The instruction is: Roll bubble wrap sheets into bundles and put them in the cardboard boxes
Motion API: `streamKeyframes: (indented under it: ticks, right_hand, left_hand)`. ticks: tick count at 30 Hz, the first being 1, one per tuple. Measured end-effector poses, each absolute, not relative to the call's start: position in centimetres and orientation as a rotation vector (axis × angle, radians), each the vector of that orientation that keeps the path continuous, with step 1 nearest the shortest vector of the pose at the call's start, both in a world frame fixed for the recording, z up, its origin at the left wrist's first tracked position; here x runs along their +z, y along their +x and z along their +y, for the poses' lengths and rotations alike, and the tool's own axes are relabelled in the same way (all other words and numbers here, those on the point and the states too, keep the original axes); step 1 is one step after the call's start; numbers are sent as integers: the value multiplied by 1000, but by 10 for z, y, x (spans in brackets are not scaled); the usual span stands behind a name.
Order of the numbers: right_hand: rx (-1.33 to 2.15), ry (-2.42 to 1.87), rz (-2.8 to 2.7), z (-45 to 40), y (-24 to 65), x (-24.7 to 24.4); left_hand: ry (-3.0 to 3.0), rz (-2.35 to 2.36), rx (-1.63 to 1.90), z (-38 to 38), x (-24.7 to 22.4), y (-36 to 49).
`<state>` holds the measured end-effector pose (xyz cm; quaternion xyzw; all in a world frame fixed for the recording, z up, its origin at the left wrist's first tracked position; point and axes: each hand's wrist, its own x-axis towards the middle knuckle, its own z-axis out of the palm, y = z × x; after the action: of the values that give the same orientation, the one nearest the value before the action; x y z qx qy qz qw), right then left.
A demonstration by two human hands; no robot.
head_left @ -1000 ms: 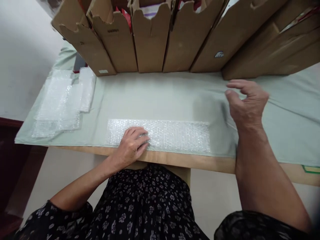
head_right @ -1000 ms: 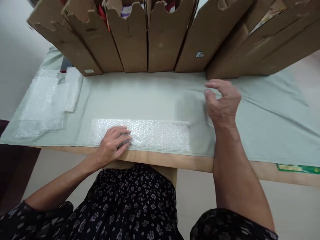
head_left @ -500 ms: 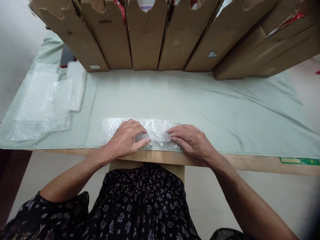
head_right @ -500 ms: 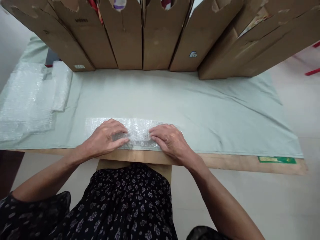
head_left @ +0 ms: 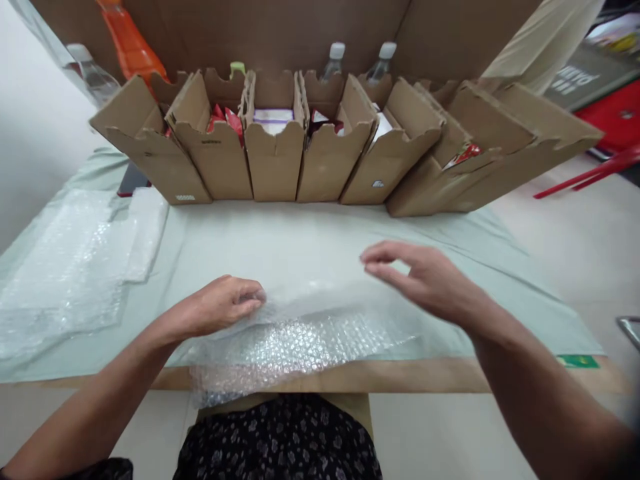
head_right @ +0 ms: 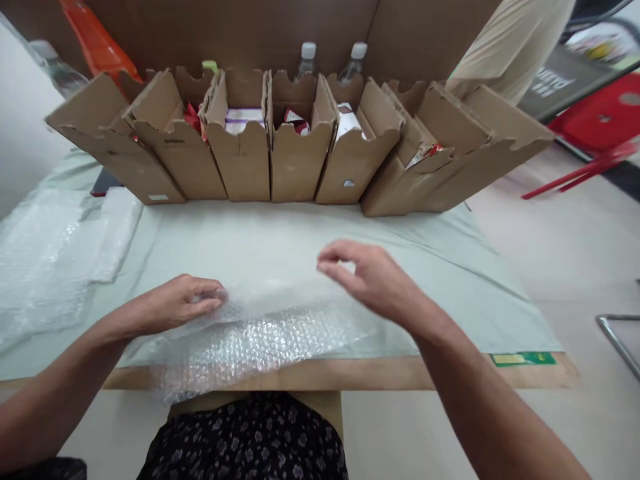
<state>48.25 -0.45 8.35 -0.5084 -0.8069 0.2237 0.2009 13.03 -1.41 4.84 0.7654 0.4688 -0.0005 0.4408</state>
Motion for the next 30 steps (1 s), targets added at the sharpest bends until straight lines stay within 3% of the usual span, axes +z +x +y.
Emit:
streamKeyframes:
  ticks: [5,12,24,30]
  right_hand:
    - [-225,-1568,-2030,100,506,115]
    - [-417,-1920,-2195,173,519,112]
    - [-597,-1764,-2308,80,500,116]
    - [-575,-1620,-2388,17,470,135]
  left_hand:
    - [1779,1211,48,9,30,129]
    - [1808,1209,119,3,25,129]
    - [1785,1231,169,-4,15,127]
    - [1876,1098,-18,-12,25,131]
